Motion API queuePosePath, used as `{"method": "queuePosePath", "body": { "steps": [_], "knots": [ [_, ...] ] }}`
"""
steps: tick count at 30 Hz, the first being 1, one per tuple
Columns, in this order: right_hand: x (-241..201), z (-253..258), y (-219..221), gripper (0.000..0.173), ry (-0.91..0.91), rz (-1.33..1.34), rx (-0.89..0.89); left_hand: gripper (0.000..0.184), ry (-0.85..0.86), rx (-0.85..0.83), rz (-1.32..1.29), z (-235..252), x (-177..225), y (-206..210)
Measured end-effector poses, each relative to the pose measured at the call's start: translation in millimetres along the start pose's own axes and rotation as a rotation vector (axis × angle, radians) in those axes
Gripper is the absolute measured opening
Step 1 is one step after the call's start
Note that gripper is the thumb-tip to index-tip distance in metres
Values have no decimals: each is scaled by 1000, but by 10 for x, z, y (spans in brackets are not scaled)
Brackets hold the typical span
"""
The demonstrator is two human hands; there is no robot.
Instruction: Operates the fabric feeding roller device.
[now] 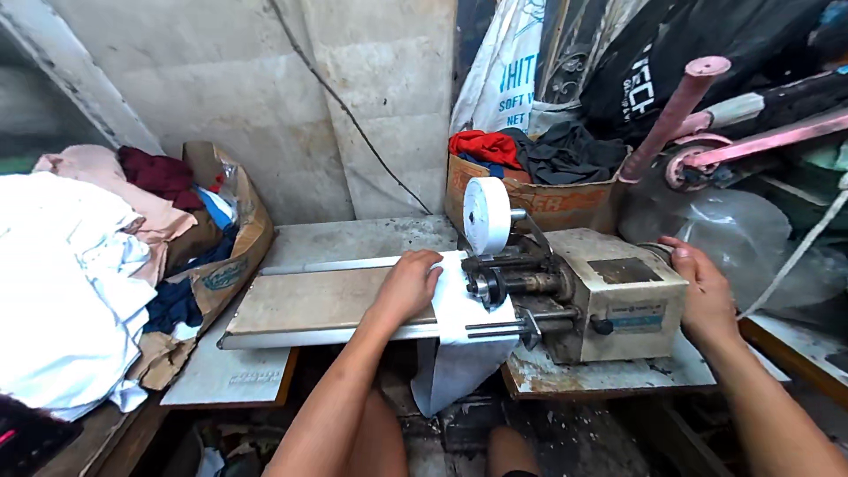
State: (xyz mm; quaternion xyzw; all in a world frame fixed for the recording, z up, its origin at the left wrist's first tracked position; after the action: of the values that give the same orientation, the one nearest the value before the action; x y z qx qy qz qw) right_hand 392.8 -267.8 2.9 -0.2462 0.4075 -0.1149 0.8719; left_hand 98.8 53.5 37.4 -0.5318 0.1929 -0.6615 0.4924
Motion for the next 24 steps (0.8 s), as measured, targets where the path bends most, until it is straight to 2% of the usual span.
{"method": "queuePosePath", "body": {
  "steps": [3, 5, 7, 9, 11, 13, 16, 18, 21, 24],
  "knots": [
    [-37, -187, -107, 59, 103, -133, -18, 45, -96, -143, 33, 151, -169, 284],
    [-85, -531, -306, 55, 53, -168, 101, 34, -114, -166, 56, 50, -116, 285],
    [-188, -1038, -479, 48, -57, -147, 251, 28, -117, -111, 68, -196, -54, 171],
    [-347, -1623, -443, 38, -109, -119, 282, 27, -117, -11, 40, -523, -50, 59],
    [-567, -2149, -90, 27, -165, -56, 128, 26, -71, 112, 32, -761, -62, -26],
    [-887, -2524, 416, 24, -237, 46, -145, 27, -13, 175, 28, -848, -43, -50],
    [-1505, -2732, 948, 43, -328, 215, -494, 36, 86, 124, 70, -829, 15, -1],
    [-1889, -2670, 1141, 61, -310, 316, -675, 40, 59, 65, 171, -830, 17, 63],
    [-2274, -2457, 1393, 72, -249, 421, -805, 42, -94, 72, 333, -876, -73, 29],
    [-2451, -2262, 1644, 77, -206, 471, -815, 49, -226, 143, 283, -965, -200, -69]
  ]
}}
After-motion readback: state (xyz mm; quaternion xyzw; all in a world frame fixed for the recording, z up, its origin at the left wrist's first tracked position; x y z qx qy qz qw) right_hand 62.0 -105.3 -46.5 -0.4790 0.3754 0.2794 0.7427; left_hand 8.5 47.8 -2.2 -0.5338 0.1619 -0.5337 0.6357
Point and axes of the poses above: each hand's wrist, its own z-axis towards the middle knuckle, its own y-axis out of the palm, x = y × z, the point moved 10 cm from there along z, towards the middle knuckle, and after that the axes turned 10 degrees about -z, right-handed, at the moved point
